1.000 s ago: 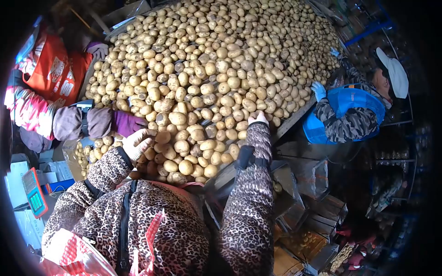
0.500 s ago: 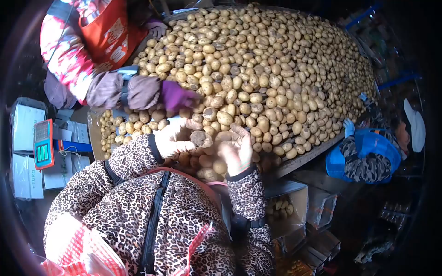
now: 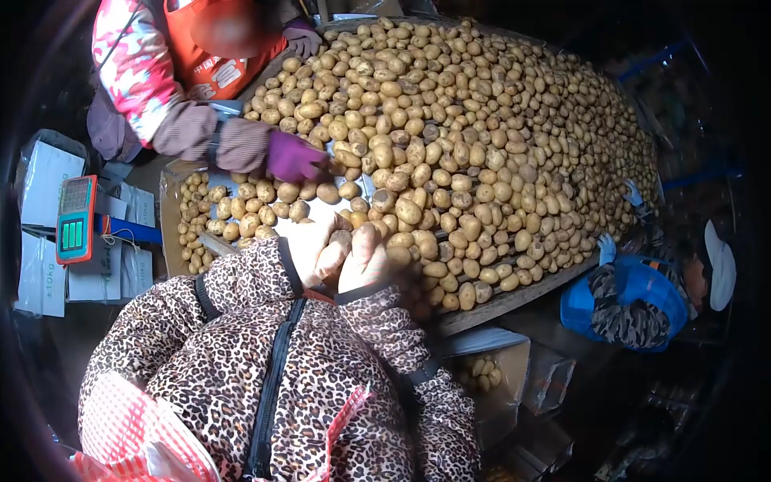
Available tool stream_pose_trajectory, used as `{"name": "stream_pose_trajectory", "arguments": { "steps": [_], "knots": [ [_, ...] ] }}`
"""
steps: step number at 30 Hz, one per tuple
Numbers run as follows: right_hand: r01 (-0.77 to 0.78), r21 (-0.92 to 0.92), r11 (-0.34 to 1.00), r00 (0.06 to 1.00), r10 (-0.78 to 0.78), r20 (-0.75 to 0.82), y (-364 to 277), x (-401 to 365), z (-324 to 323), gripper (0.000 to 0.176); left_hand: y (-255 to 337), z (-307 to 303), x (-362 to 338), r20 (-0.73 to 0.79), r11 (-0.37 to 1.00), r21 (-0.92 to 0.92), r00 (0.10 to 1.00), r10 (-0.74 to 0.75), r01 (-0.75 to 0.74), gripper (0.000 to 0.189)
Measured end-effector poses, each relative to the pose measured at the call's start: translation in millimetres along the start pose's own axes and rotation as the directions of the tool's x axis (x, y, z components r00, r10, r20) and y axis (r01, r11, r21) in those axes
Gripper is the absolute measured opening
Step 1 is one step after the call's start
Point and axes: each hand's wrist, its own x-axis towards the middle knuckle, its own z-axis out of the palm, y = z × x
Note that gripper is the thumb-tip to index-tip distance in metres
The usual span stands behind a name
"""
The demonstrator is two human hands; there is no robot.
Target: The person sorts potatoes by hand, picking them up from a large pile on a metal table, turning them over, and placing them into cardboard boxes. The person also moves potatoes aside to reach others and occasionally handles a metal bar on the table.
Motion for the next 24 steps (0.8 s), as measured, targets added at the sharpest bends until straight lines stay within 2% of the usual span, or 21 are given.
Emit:
{"name": "stream_pose_trajectory", "arguments": {
  "steps": [2,3,4,6,7,9,10,11,12,13,14,15,16,18,19,21,24],
  "knots": [
    [-0.18,-0.114,0.977,0.976,0.192,0.103,-40.3,6.8,-16.1,0.045,-4.7,11.8,-2.4,-0.091,0.989,0.083,0.987,0.131,-0.123,0.035],
    [-0.096,-0.16,0.982,0.991,0.109,0.072,-40.4,8.4,-15.2,0.041,0.6,13.3,1.1,-0.074,0.906,-0.383,0.971,-0.227,0.182,0.029],
    [0.058,-0.191,0.98,0.996,-0.044,0.08,-35.2,9.9,-14.7,0.038,-8.2,21.9,6.8,-0.091,0.892,-0.407,0.963,-0.252,0.195,0.029],
    [0.019,0.05,0.999,0.984,-0.028,0.175,-39.3,9.5,-12.1,0.036,-30.1,39.9,20.9,-0.121,0.862,-0.454,0.943,-0.31,0.225,0.031],
    [0.075,-0.112,0.991,0.962,-0.042,0.27,-45.0,10.9,-19.0,0.033,-34.9,41.0,19.3,0.035,0.716,-0.614,0.917,-0.398,0.334,0.035],
    [0.271,0.158,0.95,0.932,-0.3,0.205,-29.4,12.5,-10.4,0.032,-28.1,18.1,16.5,0.372,0.312,-0.786,0.811,-0.451,0.534,0.045],
    [0.367,0.28,0.887,0.898,-0.416,0.144,-17.2,13.8,-5.6,0.031,-49.2,26.6,15.6,0.369,0.278,-0.84,0.867,-0.335,0.465,0.049],
    [0.397,0.283,0.873,0.888,-0.444,0.123,-14.4,18.3,-5.0,0.032,-54.2,20.6,17.6,0.36,0.224,-0.887,0.908,-0.214,0.404,0.055],
    [0.183,0.436,0.881,0.929,-0.3,0.217,-11.7,18.5,-9.9,0.032,-45.0,4.6,11.5,0.357,0.339,-0.796,0.841,-0.407,0.501,0.064],
    [-0.049,0.552,0.832,0.941,-0.147,0.305,-9.0,18.6,-14.8,0.034,-59.8,12.0,10.2,0.144,0.581,-0.738,0.921,-0.361,0.343,0.068],
    [-0.156,0.567,0.808,0.918,-0.093,0.386,-1.2,23.9,-17.2,0.035,-71.2,26.6,11.2,0.068,0.645,-0.722,0.953,-0.295,0.251,0.066],
    [0.105,0.598,0.795,0.918,-0.308,0.25,13.7,25.6,-9.3,0.035,-82.0,40.8,12.3,-0.01,0.702,-0.696,0.974,-0.225,0.155,0.065],
    [0.425,0.232,0.875,0.841,-0.477,0.256,13.5,31.4,-17.4,0.036,-93.0,55.0,13.5,-0.088,0.749,-0.66,0.984,-0.154,0.058,0.063],
    [0.562,0.179,0.808,0.777,-0.589,0.221,7.9,24.3,-11.9,0.038,-25.0,7.0,1.6,0.207,0.807,-0.515,0.956,-0.209,0.288,0.043],
    [0.542,0.167,0.823,0.78,-0.567,0.265,6.5,23.6,-13.4,0.039,-33.2,17.0,6.1,0.185,0.771,-0.546,0.945,-0.271,0.328,0.04],
    [0.467,0.192,0.863,0.801,-0.505,0.322,3.2,18.7,-7.1,0.04,-41.3,22.3,8.0,0.273,0.57,-0.67,0.872,-0.406,0.475,0.045],
    [0.408,-0.005,0.913,0.804,-0.356,0.477,-12.4,22.9,-19.4,0.029,-70.6,62.0,8.8,0.402,0.252,-0.749,0.722,-0.562,0.613,0.045]
  ]
}}
